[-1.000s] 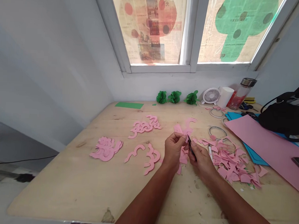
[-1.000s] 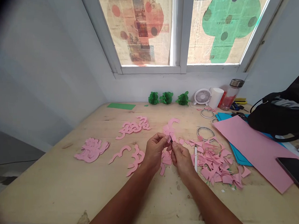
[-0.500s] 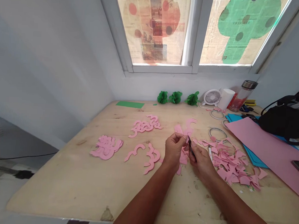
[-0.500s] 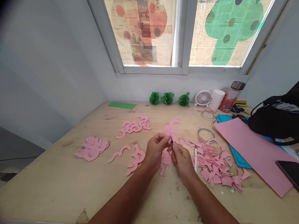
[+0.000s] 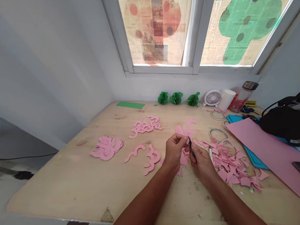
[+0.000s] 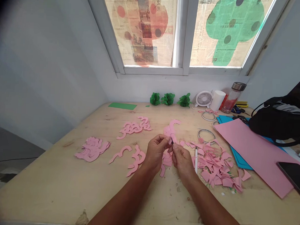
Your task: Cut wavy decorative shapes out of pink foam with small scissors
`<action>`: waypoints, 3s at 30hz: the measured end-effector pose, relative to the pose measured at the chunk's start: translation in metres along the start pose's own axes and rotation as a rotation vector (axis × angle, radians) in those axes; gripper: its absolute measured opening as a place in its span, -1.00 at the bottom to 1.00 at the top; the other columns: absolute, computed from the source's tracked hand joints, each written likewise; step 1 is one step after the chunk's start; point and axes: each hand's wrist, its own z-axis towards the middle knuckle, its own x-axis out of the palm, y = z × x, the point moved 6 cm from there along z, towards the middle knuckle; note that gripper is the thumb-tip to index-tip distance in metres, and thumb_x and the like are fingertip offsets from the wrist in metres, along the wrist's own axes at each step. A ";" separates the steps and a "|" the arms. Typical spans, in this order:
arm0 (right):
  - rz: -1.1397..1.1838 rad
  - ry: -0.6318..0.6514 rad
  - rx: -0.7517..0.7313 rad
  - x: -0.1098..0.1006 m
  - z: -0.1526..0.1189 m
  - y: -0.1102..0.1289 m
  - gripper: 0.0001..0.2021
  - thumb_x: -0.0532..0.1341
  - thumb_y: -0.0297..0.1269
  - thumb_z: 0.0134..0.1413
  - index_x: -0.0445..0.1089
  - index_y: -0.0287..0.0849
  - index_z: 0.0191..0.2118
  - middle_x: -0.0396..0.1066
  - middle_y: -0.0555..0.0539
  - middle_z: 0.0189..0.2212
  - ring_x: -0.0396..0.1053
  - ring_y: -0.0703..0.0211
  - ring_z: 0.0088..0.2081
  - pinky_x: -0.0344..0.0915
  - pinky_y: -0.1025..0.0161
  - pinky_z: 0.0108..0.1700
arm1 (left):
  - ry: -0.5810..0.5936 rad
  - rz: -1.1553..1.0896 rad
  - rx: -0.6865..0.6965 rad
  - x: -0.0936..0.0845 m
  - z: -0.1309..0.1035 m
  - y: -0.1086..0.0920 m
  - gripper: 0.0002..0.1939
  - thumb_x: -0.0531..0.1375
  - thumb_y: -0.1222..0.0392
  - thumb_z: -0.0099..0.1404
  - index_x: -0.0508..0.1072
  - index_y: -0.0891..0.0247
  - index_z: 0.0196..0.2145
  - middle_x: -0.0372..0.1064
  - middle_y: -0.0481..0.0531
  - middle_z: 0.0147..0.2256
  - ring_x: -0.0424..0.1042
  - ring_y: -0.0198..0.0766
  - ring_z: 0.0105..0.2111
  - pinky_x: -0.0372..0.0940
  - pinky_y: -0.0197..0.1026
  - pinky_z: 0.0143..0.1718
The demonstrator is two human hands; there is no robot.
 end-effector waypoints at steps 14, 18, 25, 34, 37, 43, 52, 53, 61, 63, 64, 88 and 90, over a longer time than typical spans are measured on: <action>0.040 0.001 0.024 -0.002 0.002 -0.007 -0.64 0.08 0.05 0.03 0.27 -0.20 -0.47 -0.10 0.18 -0.76 -0.22 0.39 -0.71 -0.26 0.38 -0.67 | 0.010 -0.015 -0.009 0.000 0.001 0.001 -0.74 0.30 0.16 -0.09 0.27 0.32 -0.60 0.13 -0.16 -0.67 0.14 -0.48 -0.69 0.09 -0.33 -0.59; 0.037 -0.005 0.020 -0.002 0.002 -0.007 -0.62 0.08 0.07 0.00 0.26 -0.20 -0.48 -0.12 0.18 -0.76 -0.24 0.40 -0.72 -0.27 0.39 -0.68 | 0.001 -0.024 -0.019 -0.001 0.001 0.001 -0.74 0.30 0.17 -0.11 0.27 0.32 -0.61 0.13 -0.16 -0.67 0.14 -0.48 -0.69 0.09 -0.33 -0.58; 0.015 -0.021 0.019 -0.002 0.001 -0.005 -0.63 0.09 0.06 0.00 0.26 -0.19 -0.49 -0.12 0.18 -0.77 -0.24 0.39 -0.72 -0.27 0.39 -0.68 | 0.020 -0.043 -0.018 0.000 0.001 0.002 -0.75 0.30 0.18 -0.10 0.27 0.32 -0.60 0.15 -0.15 -0.66 0.15 -0.48 -0.69 0.08 -0.33 -0.58; 0.027 -0.028 0.019 -0.004 0.001 -0.008 -0.66 0.10 0.01 0.03 0.27 -0.20 -0.49 -0.12 0.18 -0.76 -0.24 0.41 -0.71 -0.27 0.40 -0.68 | 0.043 -0.035 -0.007 0.000 0.001 0.003 -0.75 0.28 0.16 -0.06 0.27 0.31 -0.60 0.14 -0.15 -0.66 0.15 -0.47 -0.68 0.08 -0.32 -0.55; 0.025 -0.024 0.012 -0.003 0.001 -0.006 -0.65 0.10 0.02 0.02 0.27 -0.20 -0.49 -0.13 0.19 -0.77 -0.25 0.40 -0.71 -0.27 0.40 -0.68 | 0.043 -0.038 -0.011 0.000 0.000 0.003 -0.75 0.29 0.16 -0.07 0.27 0.31 -0.60 0.15 -0.15 -0.66 0.15 -0.47 -0.68 0.08 -0.31 -0.54; 0.025 -0.023 -0.006 -0.003 0.000 -0.006 -0.65 0.07 0.00 0.06 0.27 -0.21 -0.49 -0.14 0.19 -0.77 -0.23 0.41 -0.71 -0.27 0.39 -0.67 | 0.036 -0.035 -0.011 0.001 -0.001 0.001 -0.77 0.28 0.18 -0.06 0.27 0.32 -0.60 0.16 -0.14 -0.65 0.16 -0.47 -0.66 0.09 -0.32 -0.52; -0.006 -0.036 -0.018 -0.003 0.001 -0.004 -0.65 0.05 -0.01 0.08 0.26 -0.20 -0.51 -0.13 0.18 -0.78 -0.22 0.40 -0.71 -0.27 0.39 -0.67 | 0.057 -0.034 -0.005 0.001 -0.002 0.001 -0.77 0.26 0.17 -0.03 0.27 0.31 -0.59 0.15 -0.15 -0.65 0.16 -0.46 -0.66 0.09 -0.32 -0.53; -0.009 -0.037 -0.018 -0.003 0.000 -0.004 -0.65 0.05 -0.01 0.08 0.26 -0.20 -0.51 -0.13 0.18 -0.78 -0.22 0.40 -0.71 -0.26 0.39 -0.67 | 0.059 -0.035 -0.005 0.001 -0.002 0.002 -0.77 0.26 0.17 -0.04 0.27 0.31 -0.59 0.15 -0.15 -0.65 0.16 -0.46 -0.66 0.09 -0.32 -0.53; 0.009 -0.044 -0.015 -0.003 0.000 -0.005 -0.65 0.07 0.00 0.07 0.25 -0.21 -0.50 -0.13 0.18 -0.78 -0.23 0.41 -0.70 -0.28 0.39 -0.67 | 0.081 -0.041 -0.027 0.003 -0.002 0.003 -0.78 0.25 0.18 -0.01 0.26 0.31 -0.58 0.14 -0.15 -0.66 0.16 -0.45 -0.66 0.08 -0.31 -0.54; 0.006 -0.039 -0.018 -0.002 0.000 -0.004 -0.64 0.07 0.00 0.06 0.25 -0.21 -0.51 -0.13 0.18 -0.78 -0.23 0.41 -0.70 -0.28 0.39 -0.67 | 0.080 -0.045 -0.034 0.002 -0.002 0.003 -0.77 0.26 0.17 -0.02 0.27 0.31 -0.57 0.16 -0.14 -0.64 0.16 -0.45 -0.65 0.09 -0.30 -0.54; 0.005 -0.037 -0.017 -0.002 0.000 -0.004 -0.64 0.07 0.01 0.06 0.25 -0.21 -0.51 -0.13 0.18 -0.78 -0.23 0.41 -0.70 -0.28 0.38 -0.67 | 0.072 -0.047 -0.033 0.001 -0.001 0.003 -0.77 0.26 0.17 -0.03 0.27 0.31 -0.58 0.17 -0.13 -0.63 0.16 -0.46 -0.65 0.09 -0.30 -0.53; -0.010 -0.046 -0.026 -0.003 0.000 -0.003 -0.63 0.06 0.01 0.07 0.23 -0.20 -0.53 -0.11 0.17 -0.77 -0.22 0.41 -0.70 -0.26 0.38 -0.67 | 0.119 -0.086 -0.127 0.001 -0.001 0.009 -0.79 0.27 0.22 -0.06 0.26 0.31 -0.59 0.15 -0.12 -0.61 0.16 -0.47 -0.63 0.09 -0.32 -0.54; -0.020 -0.058 -0.037 -0.003 0.000 -0.001 -0.61 0.06 0.01 0.07 0.18 -0.19 -0.58 -0.12 0.17 -0.77 -0.20 0.40 -0.70 -0.25 0.38 -0.67 | 0.122 -0.084 -0.125 0.001 -0.002 0.010 -0.80 0.27 0.24 -0.06 0.28 0.32 -0.59 0.16 -0.11 -0.60 0.17 -0.46 -0.61 0.11 -0.33 -0.53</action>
